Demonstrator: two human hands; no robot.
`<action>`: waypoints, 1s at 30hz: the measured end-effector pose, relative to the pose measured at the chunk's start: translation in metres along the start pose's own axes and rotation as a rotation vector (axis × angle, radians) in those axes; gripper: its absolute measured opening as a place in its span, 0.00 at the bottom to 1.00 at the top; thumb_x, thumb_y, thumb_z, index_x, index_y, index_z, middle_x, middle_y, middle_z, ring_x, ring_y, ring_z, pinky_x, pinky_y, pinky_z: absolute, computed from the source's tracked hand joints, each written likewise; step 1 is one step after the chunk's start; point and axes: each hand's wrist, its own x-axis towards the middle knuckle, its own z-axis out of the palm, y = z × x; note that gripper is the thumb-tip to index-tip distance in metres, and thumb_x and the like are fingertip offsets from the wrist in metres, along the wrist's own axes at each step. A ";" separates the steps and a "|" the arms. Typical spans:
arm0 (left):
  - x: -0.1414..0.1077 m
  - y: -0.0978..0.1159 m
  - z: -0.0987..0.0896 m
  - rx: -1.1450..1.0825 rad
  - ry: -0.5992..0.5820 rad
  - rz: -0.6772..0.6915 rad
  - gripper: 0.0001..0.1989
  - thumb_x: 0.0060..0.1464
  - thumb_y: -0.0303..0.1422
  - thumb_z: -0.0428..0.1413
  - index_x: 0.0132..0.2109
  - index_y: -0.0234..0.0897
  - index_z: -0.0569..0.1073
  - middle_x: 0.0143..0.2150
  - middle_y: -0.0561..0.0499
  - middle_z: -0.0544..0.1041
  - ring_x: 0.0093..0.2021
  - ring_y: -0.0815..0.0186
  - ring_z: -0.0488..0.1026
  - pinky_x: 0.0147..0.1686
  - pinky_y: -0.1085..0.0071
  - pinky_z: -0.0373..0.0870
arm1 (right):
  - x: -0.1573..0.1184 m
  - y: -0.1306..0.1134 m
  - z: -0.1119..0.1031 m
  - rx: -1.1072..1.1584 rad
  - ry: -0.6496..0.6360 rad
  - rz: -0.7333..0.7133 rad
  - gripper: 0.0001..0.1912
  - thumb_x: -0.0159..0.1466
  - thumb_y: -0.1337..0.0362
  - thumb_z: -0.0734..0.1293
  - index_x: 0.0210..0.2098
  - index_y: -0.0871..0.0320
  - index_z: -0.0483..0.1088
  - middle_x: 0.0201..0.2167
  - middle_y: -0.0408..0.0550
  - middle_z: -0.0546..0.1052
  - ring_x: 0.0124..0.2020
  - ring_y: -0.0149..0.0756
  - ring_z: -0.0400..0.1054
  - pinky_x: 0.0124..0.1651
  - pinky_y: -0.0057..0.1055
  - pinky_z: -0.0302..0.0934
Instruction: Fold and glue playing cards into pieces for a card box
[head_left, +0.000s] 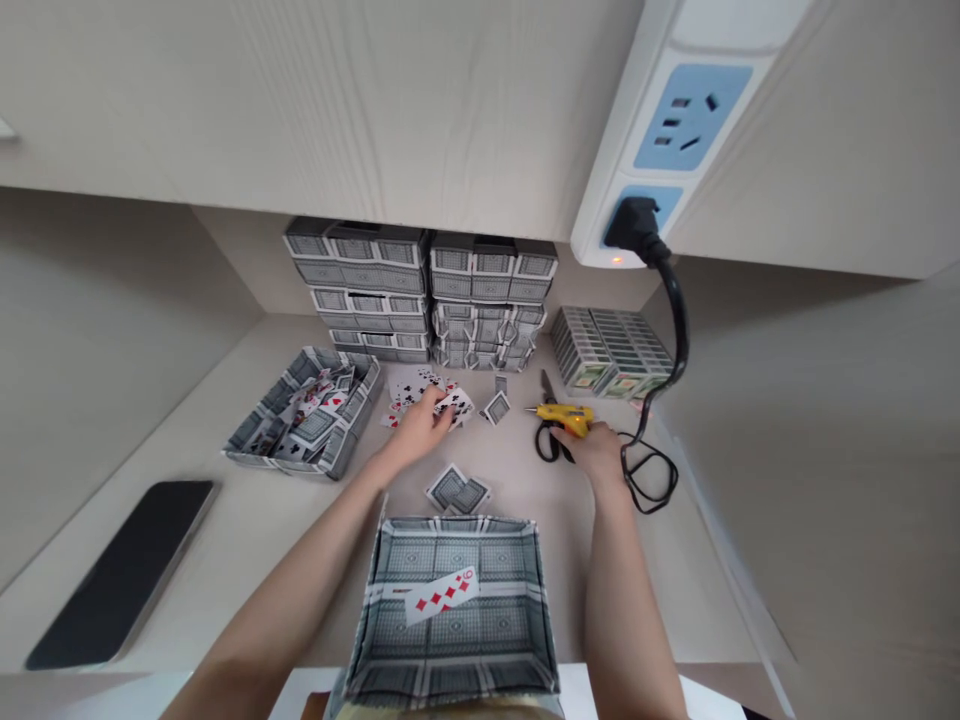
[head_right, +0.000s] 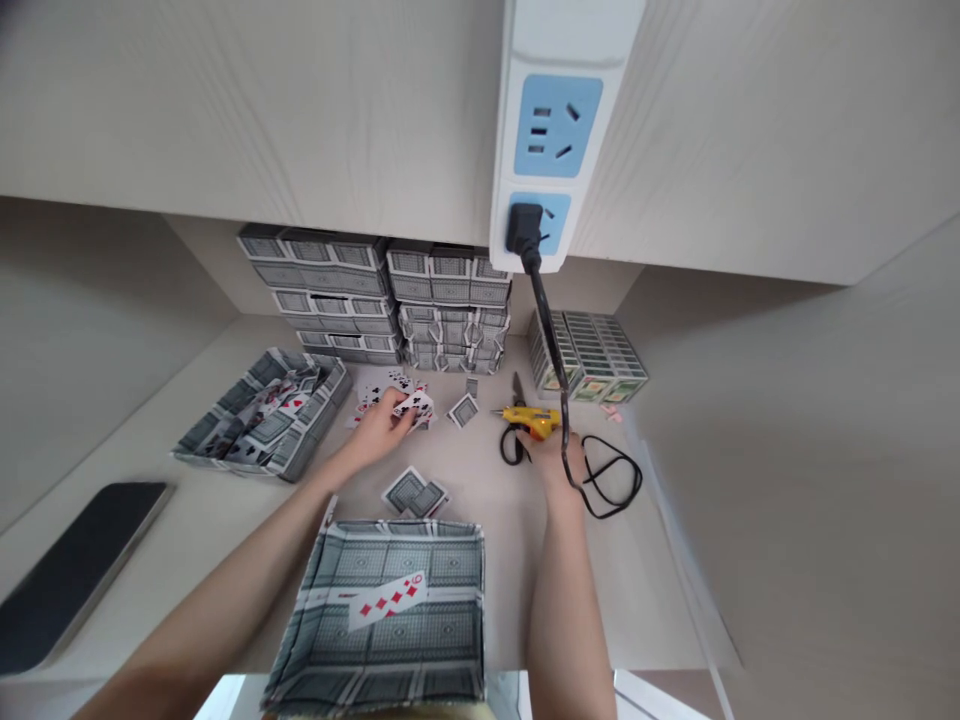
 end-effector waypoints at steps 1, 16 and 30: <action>-0.001 -0.002 0.002 -0.013 0.017 -0.006 0.10 0.54 0.37 0.46 0.41 0.37 0.61 0.29 0.51 0.72 0.24 0.67 0.69 0.27 0.72 0.64 | -0.001 0.001 0.000 -0.052 -0.008 -0.006 0.16 0.44 0.50 0.65 0.23 0.57 0.67 0.18 0.48 0.69 0.25 0.43 0.65 0.26 0.36 0.57; -0.013 -0.001 0.006 -0.006 0.176 -0.112 0.11 0.55 0.41 0.45 0.33 0.37 0.61 0.21 0.55 0.65 0.23 0.67 0.64 0.25 0.73 0.58 | -0.008 -0.071 -0.007 0.012 -0.105 -0.059 0.22 0.48 0.51 0.64 0.36 0.62 0.64 0.25 0.49 0.71 0.25 0.37 0.65 0.26 0.30 0.55; -0.022 0.012 0.006 -0.034 0.122 -0.033 0.11 0.57 0.38 0.43 0.30 0.38 0.59 0.21 0.54 0.64 0.24 0.67 0.65 0.26 0.73 0.57 | -0.025 -0.079 0.017 -0.178 -0.163 -0.204 0.15 0.55 0.54 0.61 0.33 0.60 0.62 0.28 0.49 0.70 0.26 0.35 0.63 0.25 0.27 0.51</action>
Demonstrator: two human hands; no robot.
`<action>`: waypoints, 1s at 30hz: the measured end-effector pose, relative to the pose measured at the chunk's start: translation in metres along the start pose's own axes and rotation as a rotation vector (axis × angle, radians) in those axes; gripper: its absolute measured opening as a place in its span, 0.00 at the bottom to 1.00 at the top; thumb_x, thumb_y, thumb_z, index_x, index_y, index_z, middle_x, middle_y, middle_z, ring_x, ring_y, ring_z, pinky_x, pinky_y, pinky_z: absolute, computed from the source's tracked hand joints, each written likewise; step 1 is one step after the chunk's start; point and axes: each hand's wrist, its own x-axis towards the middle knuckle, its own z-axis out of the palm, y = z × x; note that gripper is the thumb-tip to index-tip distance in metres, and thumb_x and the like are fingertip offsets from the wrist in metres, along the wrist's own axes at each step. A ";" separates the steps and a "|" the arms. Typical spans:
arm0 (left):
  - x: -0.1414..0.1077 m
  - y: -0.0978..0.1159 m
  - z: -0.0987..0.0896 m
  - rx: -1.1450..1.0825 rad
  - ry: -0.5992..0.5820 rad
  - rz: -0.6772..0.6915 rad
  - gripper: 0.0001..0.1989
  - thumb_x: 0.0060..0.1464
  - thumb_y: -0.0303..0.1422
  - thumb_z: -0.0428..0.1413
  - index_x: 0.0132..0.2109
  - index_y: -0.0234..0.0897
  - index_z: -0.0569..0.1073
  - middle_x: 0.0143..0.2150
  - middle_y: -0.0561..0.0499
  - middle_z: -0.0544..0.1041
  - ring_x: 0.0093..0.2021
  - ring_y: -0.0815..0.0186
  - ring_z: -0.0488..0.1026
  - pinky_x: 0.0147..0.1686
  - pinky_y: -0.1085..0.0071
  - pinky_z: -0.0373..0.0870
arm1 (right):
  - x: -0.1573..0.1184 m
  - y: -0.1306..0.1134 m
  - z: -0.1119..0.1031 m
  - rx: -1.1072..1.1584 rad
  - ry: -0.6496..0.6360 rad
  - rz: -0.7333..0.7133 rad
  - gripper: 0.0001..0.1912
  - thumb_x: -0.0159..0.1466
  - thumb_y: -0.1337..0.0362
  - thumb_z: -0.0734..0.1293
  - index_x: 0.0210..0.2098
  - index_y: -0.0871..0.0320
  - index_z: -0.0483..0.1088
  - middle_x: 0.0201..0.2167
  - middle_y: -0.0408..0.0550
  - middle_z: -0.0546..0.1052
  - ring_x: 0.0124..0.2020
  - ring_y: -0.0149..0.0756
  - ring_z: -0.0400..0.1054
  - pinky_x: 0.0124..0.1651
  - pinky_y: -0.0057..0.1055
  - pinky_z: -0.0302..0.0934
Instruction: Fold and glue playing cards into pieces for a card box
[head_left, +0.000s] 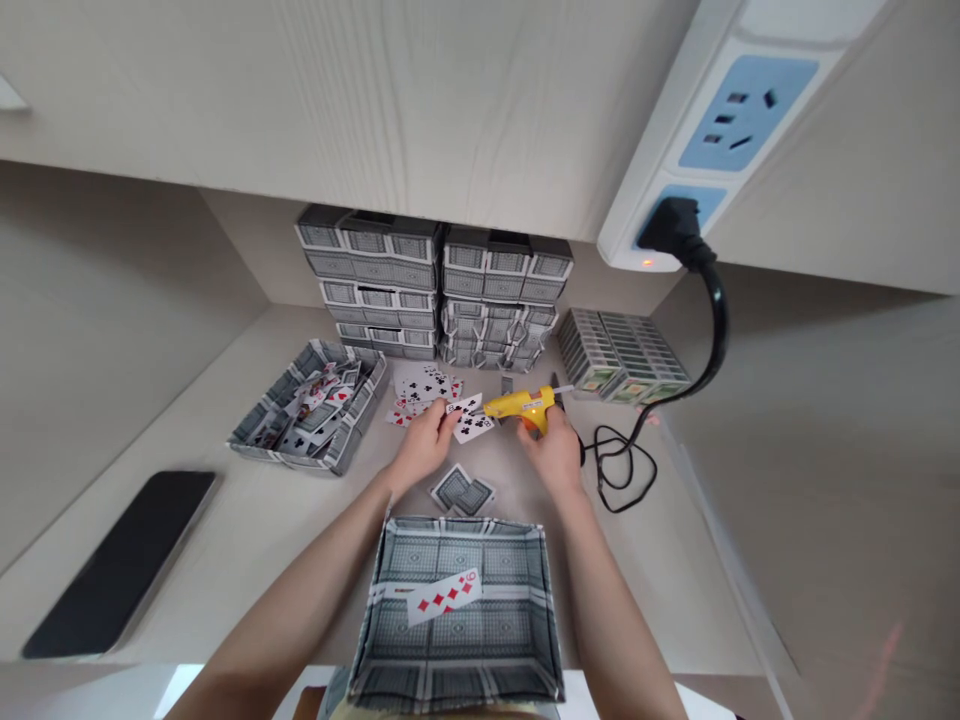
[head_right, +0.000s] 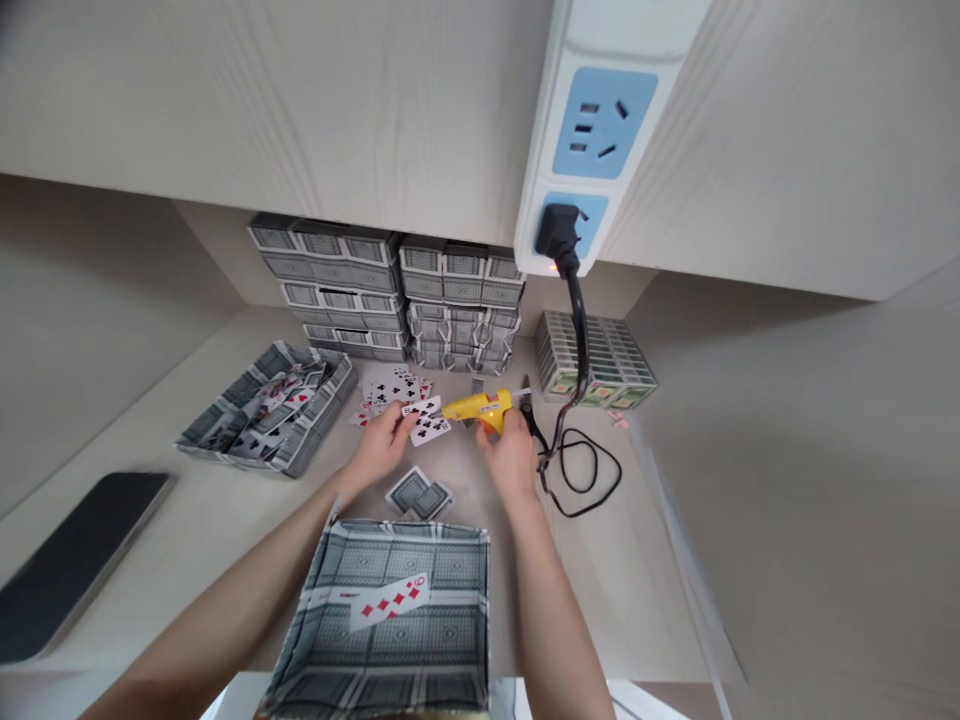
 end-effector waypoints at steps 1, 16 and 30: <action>0.000 0.000 0.000 -0.009 0.002 -0.005 0.11 0.56 0.38 0.43 0.29 0.39 0.59 0.21 0.55 0.64 0.24 0.67 0.64 0.25 0.73 0.57 | 0.000 0.001 0.001 -0.001 0.000 -0.004 0.14 0.55 0.54 0.60 0.33 0.59 0.62 0.27 0.48 0.70 0.25 0.34 0.62 0.25 0.27 0.50; -0.001 0.000 -0.002 -0.080 -0.009 -0.062 0.11 0.56 0.38 0.43 0.28 0.39 0.57 0.19 0.56 0.65 0.23 0.68 0.65 0.26 0.73 0.59 | 0.000 0.004 -0.001 0.036 -0.005 -0.024 0.09 0.56 0.59 0.58 0.32 0.59 0.62 0.25 0.47 0.69 0.22 0.33 0.59 0.27 0.28 0.52; -0.003 -0.002 -0.005 -0.093 0.039 -0.045 0.10 0.56 0.37 0.43 0.27 0.39 0.57 0.20 0.56 0.64 0.23 0.68 0.64 0.27 0.73 0.59 | 0.000 0.003 -0.005 0.088 0.007 0.001 0.10 0.56 0.60 0.57 0.33 0.60 0.63 0.28 0.50 0.70 0.27 0.36 0.63 0.30 0.30 0.55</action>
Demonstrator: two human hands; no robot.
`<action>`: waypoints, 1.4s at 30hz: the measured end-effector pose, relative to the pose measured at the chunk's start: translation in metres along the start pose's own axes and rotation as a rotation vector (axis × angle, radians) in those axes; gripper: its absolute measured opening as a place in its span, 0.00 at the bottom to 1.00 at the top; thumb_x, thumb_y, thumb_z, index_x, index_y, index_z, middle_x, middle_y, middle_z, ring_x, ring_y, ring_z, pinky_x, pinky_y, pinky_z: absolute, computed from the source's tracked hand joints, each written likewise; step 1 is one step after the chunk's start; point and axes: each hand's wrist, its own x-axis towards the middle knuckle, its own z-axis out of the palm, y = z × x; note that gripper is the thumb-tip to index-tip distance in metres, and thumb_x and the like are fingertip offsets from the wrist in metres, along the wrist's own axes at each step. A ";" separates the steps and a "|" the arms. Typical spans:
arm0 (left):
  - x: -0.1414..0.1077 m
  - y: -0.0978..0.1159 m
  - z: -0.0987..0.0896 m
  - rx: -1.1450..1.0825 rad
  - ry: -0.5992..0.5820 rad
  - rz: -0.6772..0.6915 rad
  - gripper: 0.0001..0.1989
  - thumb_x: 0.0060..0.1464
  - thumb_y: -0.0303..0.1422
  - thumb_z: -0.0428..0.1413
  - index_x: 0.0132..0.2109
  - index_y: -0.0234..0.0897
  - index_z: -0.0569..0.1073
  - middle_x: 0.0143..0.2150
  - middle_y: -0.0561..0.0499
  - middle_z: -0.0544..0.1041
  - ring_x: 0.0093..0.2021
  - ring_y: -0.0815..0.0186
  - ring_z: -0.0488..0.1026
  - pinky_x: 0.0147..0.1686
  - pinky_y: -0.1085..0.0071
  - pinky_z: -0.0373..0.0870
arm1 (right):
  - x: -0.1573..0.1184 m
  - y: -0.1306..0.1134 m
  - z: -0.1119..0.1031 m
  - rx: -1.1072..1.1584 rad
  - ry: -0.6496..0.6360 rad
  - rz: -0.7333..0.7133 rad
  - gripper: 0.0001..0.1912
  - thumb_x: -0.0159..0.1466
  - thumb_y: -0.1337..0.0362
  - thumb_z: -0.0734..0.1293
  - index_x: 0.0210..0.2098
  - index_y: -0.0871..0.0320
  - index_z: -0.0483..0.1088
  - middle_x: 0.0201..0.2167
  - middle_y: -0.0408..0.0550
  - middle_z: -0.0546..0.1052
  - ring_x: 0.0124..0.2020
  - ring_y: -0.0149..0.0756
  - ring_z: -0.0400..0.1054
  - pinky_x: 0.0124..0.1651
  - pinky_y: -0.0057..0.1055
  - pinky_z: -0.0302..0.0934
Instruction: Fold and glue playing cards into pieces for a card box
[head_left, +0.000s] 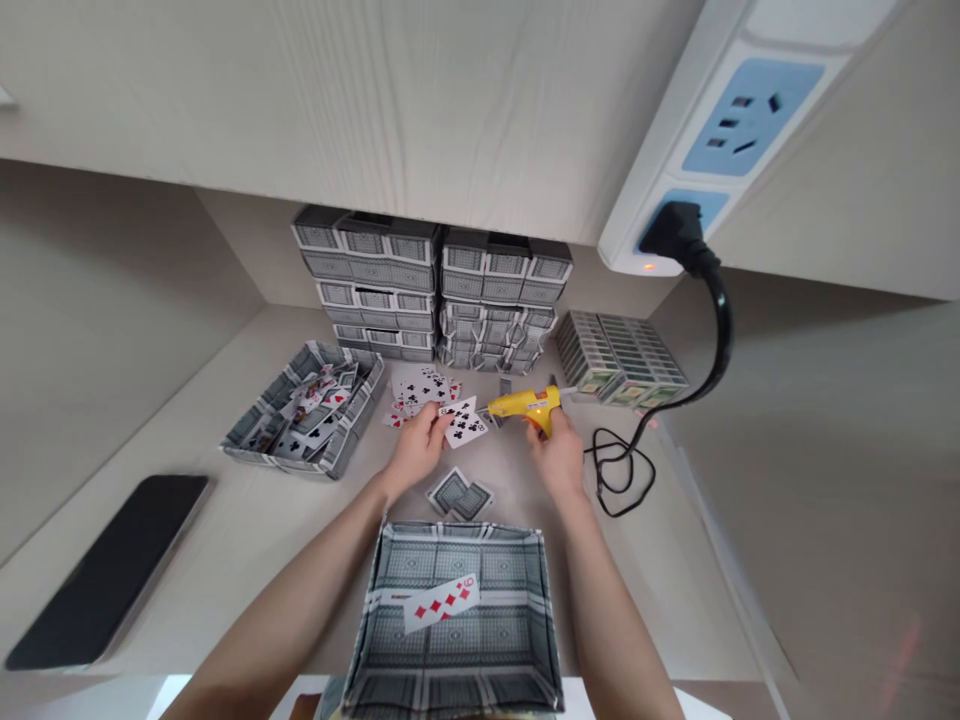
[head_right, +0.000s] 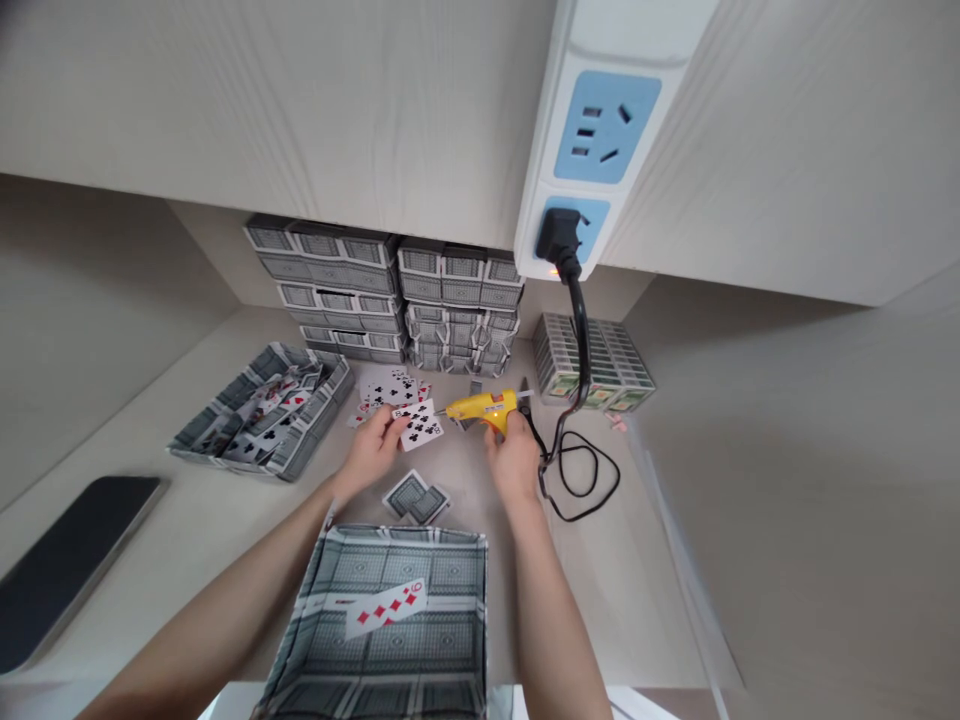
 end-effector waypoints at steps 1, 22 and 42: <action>0.000 0.000 0.000 0.012 0.015 0.005 0.10 0.56 0.36 0.43 0.28 0.39 0.57 0.21 0.55 0.64 0.24 0.68 0.64 0.27 0.73 0.58 | 0.001 0.000 -0.001 -0.008 0.006 0.013 0.10 0.56 0.61 0.58 0.33 0.60 0.63 0.28 0.50 0.70 0.27 0.36 0.63 0.30 0.30 0.55; 0.015 -0.035 0.002 0.053 0.312 -0.031 0.07 0.57 0.34 0.43 0.35 0.37 0.62 0.30 0.50 0.69 0.31 0.66 0.67 0.31 0.72 0.61 | 0.008 0.034 -0.031 -0.337 -0.147 0.463 0.28 0.46 0.51 0.67 0.40 0.65 0.65 0.40 0.66 0.69 0.48 0.59 0.60 0.45 0.47 0.56; 0.018 -0.039 0.005 0.051 0.250 -0.067 0.09 0.56 0.36 0.44 0.31 0.37 0.62 0.26 0.52 0.68 0.27 0.67 0.65 0.26 0.74 0.57 | 0.101 -0.053 0.010 -0.366 -0.457 0.195 0.15 0.57 0.66 0.61 0.42 0.65 0.72 0.41 0.63 0.74 0.44 0.46 0.69 0.40 0.33 0.63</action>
